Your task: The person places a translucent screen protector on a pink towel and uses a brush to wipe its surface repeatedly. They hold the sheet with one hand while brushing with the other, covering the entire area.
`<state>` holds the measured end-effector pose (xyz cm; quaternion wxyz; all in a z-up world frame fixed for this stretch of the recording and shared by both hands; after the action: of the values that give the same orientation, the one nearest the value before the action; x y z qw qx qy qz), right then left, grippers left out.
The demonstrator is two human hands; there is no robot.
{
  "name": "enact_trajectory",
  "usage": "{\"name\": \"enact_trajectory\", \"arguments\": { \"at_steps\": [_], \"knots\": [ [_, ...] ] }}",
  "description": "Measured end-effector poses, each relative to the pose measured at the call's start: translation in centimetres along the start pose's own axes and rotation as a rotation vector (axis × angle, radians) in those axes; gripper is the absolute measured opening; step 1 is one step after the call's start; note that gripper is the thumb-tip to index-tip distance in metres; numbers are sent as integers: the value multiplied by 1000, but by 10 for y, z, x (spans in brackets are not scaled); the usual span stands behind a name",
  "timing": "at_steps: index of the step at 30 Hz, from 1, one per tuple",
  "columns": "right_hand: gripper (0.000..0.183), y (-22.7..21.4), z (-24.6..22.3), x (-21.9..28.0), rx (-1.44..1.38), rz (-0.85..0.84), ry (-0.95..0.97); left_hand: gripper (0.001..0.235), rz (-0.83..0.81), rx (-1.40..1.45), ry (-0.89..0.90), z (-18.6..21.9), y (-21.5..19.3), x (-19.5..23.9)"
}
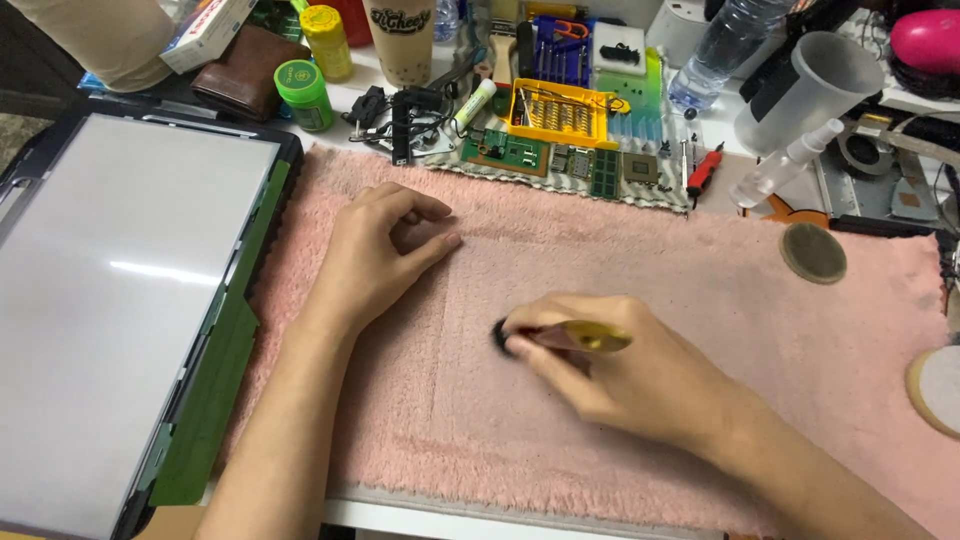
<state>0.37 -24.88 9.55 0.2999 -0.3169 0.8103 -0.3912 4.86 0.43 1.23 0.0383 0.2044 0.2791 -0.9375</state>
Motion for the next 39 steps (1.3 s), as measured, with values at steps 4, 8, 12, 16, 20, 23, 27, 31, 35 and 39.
{"name": "enact_trajectory", "arguments": {
  "at_steps": [4,8,12,16,20,23,27,31,35,39],
  "knots": [
    [20,10,5,4,-21,-240,60,24,6,-6,11,0,0,0],
    [14,8,-4,2,-147,-85,72,24,10,-1,33,-1,0,0],
    [27,19,4,19,-53,-460,188,23,16,28,33,1,0,0],
    [14,12,-14,19,-52,-163,-169,23,-10,11,-17,3,-2,2],
    [20,12,-26,19,-182,-414,-89,22,-11,12,-25,5,-2,0],
    [10,6,-18,24,62,-224,-284,23,-36,21,-79,9,-2,0],
    [17,0,-22,23,-137,-165,-281,21,-30,32,-51,8,-2,0],
    [15,-3,-6,30,-100,-285,-92,21,-33,32,-74,8,-3,0],
    [27,-6,-7,29,-129,-227,2,21,-19,38,-40,9,-2,1],
    [28,1,9,39,-99,-377,-40,21,-18,22,-9,9,-3,1]
  ]
}}
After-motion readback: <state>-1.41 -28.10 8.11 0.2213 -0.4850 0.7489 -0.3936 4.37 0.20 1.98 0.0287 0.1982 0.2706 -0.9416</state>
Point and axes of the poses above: each hand's wrist, its own x-axis away from the middle knuckle, its own y-axis out of the palm, z = x × y, the point moved 5 cm from there along -x, towards the middle knuckle, and after that the axes turned 8 degrees about x, right-handed, at the moved point
